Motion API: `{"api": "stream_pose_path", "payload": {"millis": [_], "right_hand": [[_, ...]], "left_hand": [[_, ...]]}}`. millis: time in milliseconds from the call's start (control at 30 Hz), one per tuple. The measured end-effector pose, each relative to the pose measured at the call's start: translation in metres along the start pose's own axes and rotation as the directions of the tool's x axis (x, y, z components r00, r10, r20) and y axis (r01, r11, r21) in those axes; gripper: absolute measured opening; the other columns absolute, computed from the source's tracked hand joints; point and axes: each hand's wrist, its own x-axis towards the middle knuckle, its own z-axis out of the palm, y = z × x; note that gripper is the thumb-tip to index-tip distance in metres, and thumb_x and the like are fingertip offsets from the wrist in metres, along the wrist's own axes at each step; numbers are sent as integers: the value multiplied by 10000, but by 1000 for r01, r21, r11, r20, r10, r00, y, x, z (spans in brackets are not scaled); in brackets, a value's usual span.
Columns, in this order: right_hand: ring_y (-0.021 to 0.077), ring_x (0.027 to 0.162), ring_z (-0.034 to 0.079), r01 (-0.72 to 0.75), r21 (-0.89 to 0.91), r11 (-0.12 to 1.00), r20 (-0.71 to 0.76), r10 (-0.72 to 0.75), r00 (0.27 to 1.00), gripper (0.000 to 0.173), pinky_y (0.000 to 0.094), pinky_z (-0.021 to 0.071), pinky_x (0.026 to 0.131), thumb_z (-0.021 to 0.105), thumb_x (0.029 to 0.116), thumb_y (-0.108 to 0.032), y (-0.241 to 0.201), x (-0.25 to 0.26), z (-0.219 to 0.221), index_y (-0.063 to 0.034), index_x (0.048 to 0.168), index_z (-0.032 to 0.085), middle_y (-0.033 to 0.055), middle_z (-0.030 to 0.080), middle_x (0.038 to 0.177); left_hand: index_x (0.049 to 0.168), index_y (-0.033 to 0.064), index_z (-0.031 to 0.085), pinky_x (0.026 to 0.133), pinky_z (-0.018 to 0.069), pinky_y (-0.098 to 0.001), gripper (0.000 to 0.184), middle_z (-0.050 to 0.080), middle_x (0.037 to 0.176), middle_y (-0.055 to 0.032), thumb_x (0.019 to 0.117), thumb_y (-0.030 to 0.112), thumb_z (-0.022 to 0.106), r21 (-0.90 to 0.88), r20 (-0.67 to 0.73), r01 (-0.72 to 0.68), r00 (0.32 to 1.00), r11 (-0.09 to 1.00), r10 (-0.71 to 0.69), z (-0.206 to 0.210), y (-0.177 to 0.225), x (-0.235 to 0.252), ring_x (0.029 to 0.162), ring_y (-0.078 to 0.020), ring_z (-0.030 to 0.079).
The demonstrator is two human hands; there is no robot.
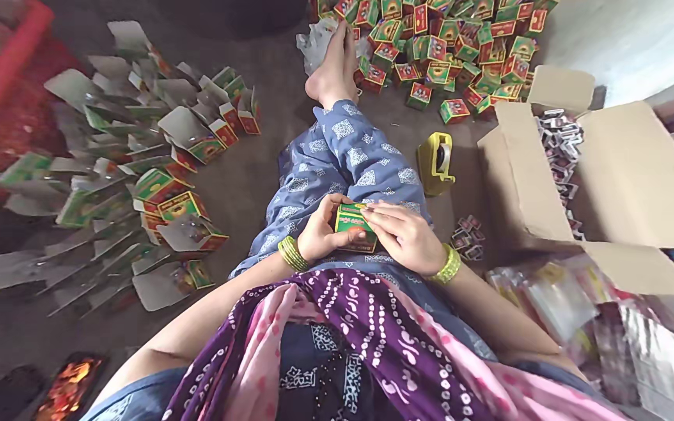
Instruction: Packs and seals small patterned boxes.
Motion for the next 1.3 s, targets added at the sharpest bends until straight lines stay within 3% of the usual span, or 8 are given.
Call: {"api": "stream_pose_path", "payload": {"millis": [133, 267, 400, 533, 733, 900, 1167, 1300], "right_hand": [[233, 1257, 655, -27, 111, 994, -5, 27, 1000, 272, 426, 495, 1140, 559, 1047, -104, 6, -8, -1, -11, 1245, 722, 112, 731, 1249], [161, 1145, 696, -286, 264, 921, -47, 309, 950, 284, 393, 589, 1003, 629, 1016, -179, 37, -9, -25, -21, 1240, 706, 81, 725, 1241], [182, 973, 722, -675, 193, 712, -281, 699, 658, 258, 411, 610, 876, 622, 1025, -219, 120, -28, -59, -52, 1204, 701, 98, 732, 1135], [271, 1189, 661, -878, 95, 468, -348, 842, 411, 354, 479, 509, 1044, 613, 1001, -151, 208, -55, -81, -14, 1327, 624, 167, 692, 1264], [355, 1330, 569, -907, -56, 416, -123, 899, 420, 418, 537, 409, 1147, 578, 1059, -224, 264, -64, -83, -26, 1427, 565, 210, 616, 1396], [339, 1210, 648, -916, -13, 402, -105, 910, 401, 422, 539, 474, 1081, 702, 986, -247, 275, -55, -79, -22, 1337, 639, 199, 688, 1267], [275, 1216, 636, -935, 255, 248, -147, 965, 216, 355, 516, 464, 1071, 790, 916, -254, 261, -44, -87, -68, 1214, 740, 139, 711, 1246], [252, 1154, 629, -923, 357, 141, -135, 986, 98, 362, 489, 493, 959, 811, 889, -263, 237, -55, -84, -91, 1201, 746, 125, 703, 1236]], "left_hand": [[1333, 18, 465, 915, 619, -415, 621, 704, 1153, -112, 874, 225, 828, 32, 27, -5, 1000, 999, 4, 1, -1, 0, 1017, -199, 722], [1356, 35, 453, 892, 626, -409, 538, 703, 1157, -102, 948, 238, 740, -23, 1, 82, 997, 996, -82, 0, 6, 1, 1002, -198, 723], [1326, 92, 461, 859, 622, -386, 377, 702, 1127, -59, 984, 164, 604, -167, -91, 158, 980, 973, -174, -2, 10, 0, 968, -176, 719], [1286, 85, 478, 840, 619, -342, 277, 693, 1088, -26, 1018, 138, 428, -125, -124, 170, 975, 977, -186, -1, 11, 4, 940, -130, 710], [1277, 37, 476, 860, 608, -317, 291, 667, 1118, -19, 1024, 129, 367, -63, -124, 157, 979, 986, -164, 1, 8, 8, 969, -100, 694], [1276, 27, 478, 854, 612, -322, 285, 674, 1112, -27, 1038, 141, 370, -49, -118, 151, 981, 987, -156, 0, 5, 9, 965, -108, 699], [1294, 19, 472, 860, 618, -340, 290, 683, 1117, -39, 1054, 153, 379, -44, -78, 121, 989, 992, -124, -1, 4, 8, 970, -122, 707], [1297, 10, 475, 872, 613, -339, 302, 667, 1153, -56, 1042, 144, 384, -26, -90, 118, 989, 993, -120, -1, 5, 8, 992, -125, 699]]}}
